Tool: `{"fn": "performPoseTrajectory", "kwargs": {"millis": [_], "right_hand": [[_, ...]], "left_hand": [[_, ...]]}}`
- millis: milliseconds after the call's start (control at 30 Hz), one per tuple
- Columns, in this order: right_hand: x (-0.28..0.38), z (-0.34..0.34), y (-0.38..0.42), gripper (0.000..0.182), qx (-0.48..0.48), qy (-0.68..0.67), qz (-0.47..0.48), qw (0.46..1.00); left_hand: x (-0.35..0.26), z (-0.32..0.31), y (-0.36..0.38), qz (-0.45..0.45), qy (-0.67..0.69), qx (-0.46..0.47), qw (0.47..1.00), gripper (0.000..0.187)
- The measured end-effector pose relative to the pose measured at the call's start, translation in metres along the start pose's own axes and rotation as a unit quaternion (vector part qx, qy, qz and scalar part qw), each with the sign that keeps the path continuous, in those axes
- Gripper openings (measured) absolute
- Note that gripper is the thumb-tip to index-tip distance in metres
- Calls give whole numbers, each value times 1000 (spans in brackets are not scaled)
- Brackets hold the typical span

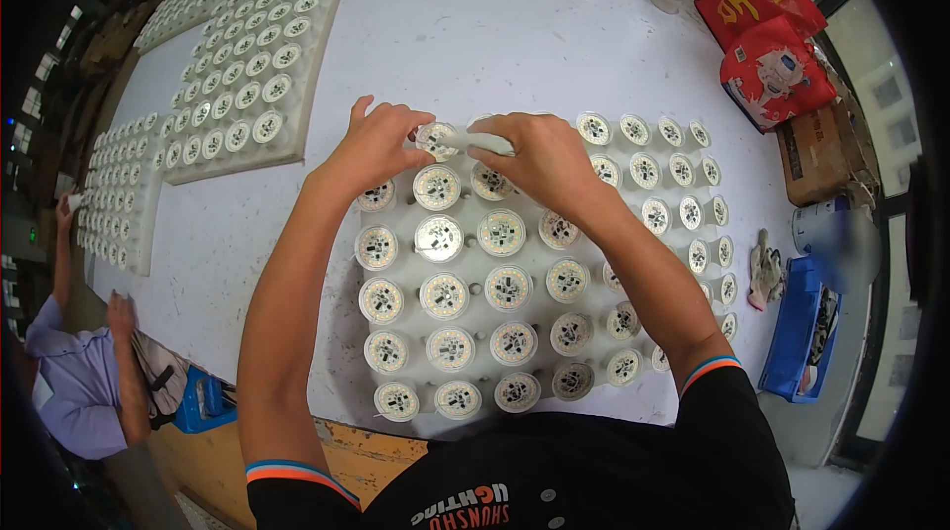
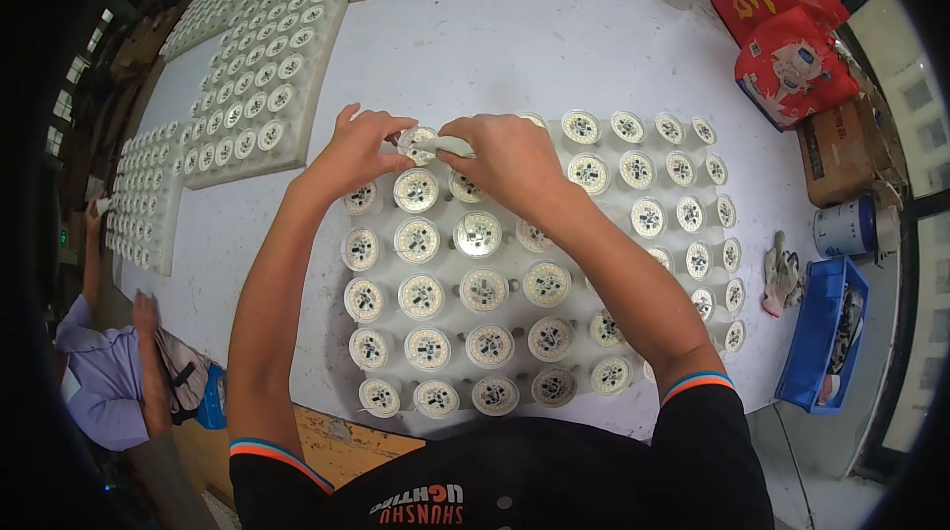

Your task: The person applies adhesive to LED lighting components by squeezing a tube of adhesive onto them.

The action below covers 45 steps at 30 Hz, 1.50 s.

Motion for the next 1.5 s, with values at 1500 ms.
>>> {"fn": "performPoseTrajectory", "kwargs": {"millis": [1500], "right_hand": [[-1,-21,-11,19,26,66,-3,997]], "left_hand": [[-10,-7,-3,-24,-12,-34,999,47]]}}
Point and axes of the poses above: each hand's wrist, its own y-axis away from the middle knuckle, its own z-axis out of the back of the hand, x = y × z, the point moved 6 cm from there along -y, towards the middle knuckle, and after that the axes turned 3 degrees about -x, right-handed, at the moved point
